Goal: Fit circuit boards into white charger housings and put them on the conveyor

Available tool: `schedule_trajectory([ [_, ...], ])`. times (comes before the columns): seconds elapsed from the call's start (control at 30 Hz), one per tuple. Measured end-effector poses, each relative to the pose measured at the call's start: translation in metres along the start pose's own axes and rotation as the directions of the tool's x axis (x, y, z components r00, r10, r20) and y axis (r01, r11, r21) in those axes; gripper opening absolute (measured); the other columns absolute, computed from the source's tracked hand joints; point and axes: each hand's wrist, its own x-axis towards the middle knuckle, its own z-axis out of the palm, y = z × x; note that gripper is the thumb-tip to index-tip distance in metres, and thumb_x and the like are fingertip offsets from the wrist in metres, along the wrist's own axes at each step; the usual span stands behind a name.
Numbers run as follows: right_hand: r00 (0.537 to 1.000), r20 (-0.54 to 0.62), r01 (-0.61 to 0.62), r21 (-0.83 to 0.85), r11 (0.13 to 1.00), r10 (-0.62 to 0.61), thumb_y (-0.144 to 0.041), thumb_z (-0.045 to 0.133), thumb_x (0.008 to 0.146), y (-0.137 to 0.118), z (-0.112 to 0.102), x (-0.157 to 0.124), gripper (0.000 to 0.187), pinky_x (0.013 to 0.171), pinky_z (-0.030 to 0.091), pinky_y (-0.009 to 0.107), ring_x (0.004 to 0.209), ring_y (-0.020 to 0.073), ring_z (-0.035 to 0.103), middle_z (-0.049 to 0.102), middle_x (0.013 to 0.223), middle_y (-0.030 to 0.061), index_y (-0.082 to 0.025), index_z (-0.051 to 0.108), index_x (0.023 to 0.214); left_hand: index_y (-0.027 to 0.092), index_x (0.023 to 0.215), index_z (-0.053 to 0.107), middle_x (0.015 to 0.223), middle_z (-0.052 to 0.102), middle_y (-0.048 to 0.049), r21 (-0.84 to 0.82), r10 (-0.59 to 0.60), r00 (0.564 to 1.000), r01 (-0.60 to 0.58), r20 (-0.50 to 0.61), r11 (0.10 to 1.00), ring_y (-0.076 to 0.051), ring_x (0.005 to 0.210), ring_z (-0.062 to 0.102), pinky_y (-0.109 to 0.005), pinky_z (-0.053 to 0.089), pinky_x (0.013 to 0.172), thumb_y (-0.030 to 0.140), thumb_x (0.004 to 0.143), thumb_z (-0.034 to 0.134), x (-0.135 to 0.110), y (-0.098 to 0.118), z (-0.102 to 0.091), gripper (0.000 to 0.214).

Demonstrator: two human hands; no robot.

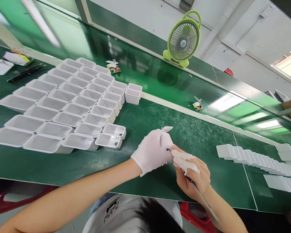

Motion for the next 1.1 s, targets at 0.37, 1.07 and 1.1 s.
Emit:
schedule_trajectory([
  [0.37, 0.999, -0.009, 0.031, -0.079, 0.996, -0.032, 0.003, 0.064, 0.083, -0.01, 0.001, 0.002, 0.019, 0.065, 0.07, 0.033, 0.091, 0.0296, 0.08, 0.074, 0.082, 0.0127, -0.013, 0.063, 0.092, 0.026, 0.068, 0.035, 0.07, 0.047, 0.0018, 0.116, 0.089, 0.996, -0.09, 0.012, 0.989, -0.015, 0.06, 0.047, -0.029, 0.034, 0.055, 0.038, 0.067, 0.074, 0.0, 0.01, -0.007, 0.041],
  [1.07, 0.738, -0.089, -0.624, 0.289, 0.726, 0.669, -0.039, 0.059, 0.099, 0.061, -0.013, -0.035, 0.023, 0.089, 0.063, 0.044, 0.101, 0.0267, 0.077, 0.079, 0.106, 0.0126, -0.019, 0.07, 0.099, 0.02, 0.076, 0.048, 0.062, 0.05, 0.0077, -0.372, 0.008, 0.996, 0.026, 0.089, 0.928, -0.009, 0.054, 0.05, -0.023, 0.043, 0.055, 0.034, 0.08, 0.077, 0.016, 0.005, -0.004, 0.032],
  [1.1, 0.721, -0.11, -0.637, 0.283, 0.717, 0.685, -0.042, 0.058, 0.1, 0.064, -0.015, -0.044, 0.027, 0.087, 0.064, 0.043, 0.099, 0.0266, 0.077, 0.079, 0.106, 0.0132, -0.018, 0.07, 0.101, 0.019, 0.077, 0.051, 0.064, 0.052, 0.0069, -0.382, 0.019, 0.996, 0.017, 0.09, 0.924, -0.009, 0.055, 0.051, -0.023, 0.044, 0.056, 0.034, 0.081, 0.078, 0.017, 0.004, -0.005, 0.031],
])
